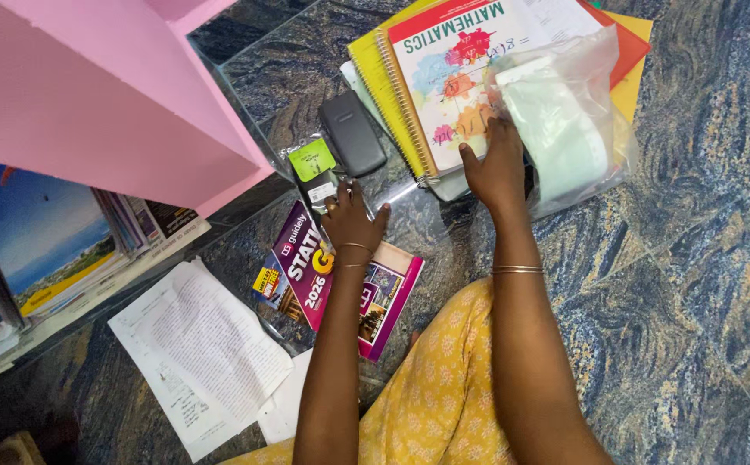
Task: The person sits on the floor and organizes a pile of books, notebooks, and loose papers. They pick up items, flip through pages, and place them into neat stacks on the floor.
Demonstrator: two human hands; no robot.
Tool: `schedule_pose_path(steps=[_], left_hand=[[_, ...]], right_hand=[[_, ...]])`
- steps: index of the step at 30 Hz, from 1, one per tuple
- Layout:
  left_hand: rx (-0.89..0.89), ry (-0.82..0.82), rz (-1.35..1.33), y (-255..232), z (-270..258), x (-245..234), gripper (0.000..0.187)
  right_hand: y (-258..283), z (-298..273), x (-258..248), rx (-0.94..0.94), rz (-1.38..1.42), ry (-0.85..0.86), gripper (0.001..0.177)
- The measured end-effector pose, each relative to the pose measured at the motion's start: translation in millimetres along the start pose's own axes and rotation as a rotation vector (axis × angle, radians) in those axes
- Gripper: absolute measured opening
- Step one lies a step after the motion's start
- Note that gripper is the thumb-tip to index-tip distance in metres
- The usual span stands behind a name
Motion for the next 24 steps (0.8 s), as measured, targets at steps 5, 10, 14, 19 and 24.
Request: schedule_pose_path(steps=[5,10,14,19,24], left_hand=[[-0.081,-0.122,-0.07,-19.3,25.5,14.3,0.054],[-0.102,-0.148,-0.604,-68.2,76.1,54.8,0.052],[-0.462,-0.046,-0.625,-95.0,104.7,83.5,0.084],[-0.652,0.085,-0.812,-104.3,119.7,85.7,0.095],[-0.564,-0.084,-0.813,-101.5,108.6,75.6,0.087]], right_hand=[[1.6,1.2,-4.4,0.025,0.029,-0.006,0.062],[7.7,1.5,-9.5,0.024,0.011,-0.039,0.06],[11.9,-0.6,-13.4,0.029,0.016,-0.03,0.056],[21.1,1.3,-14.4,0.013,0.004,-0.065,0.054],[20.3,2.5,-19.3,0.072,0.023,-0.101,0.051]])
Point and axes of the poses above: each hand's wrist, its own z-axis towards the middle knuckle, its own x-axis out of the palm, y = z × x, the point moved 3 cm from there along z, towards the middle knuckle, and after that the axes turned 14 degrees about -z, right-handed, at the moved point
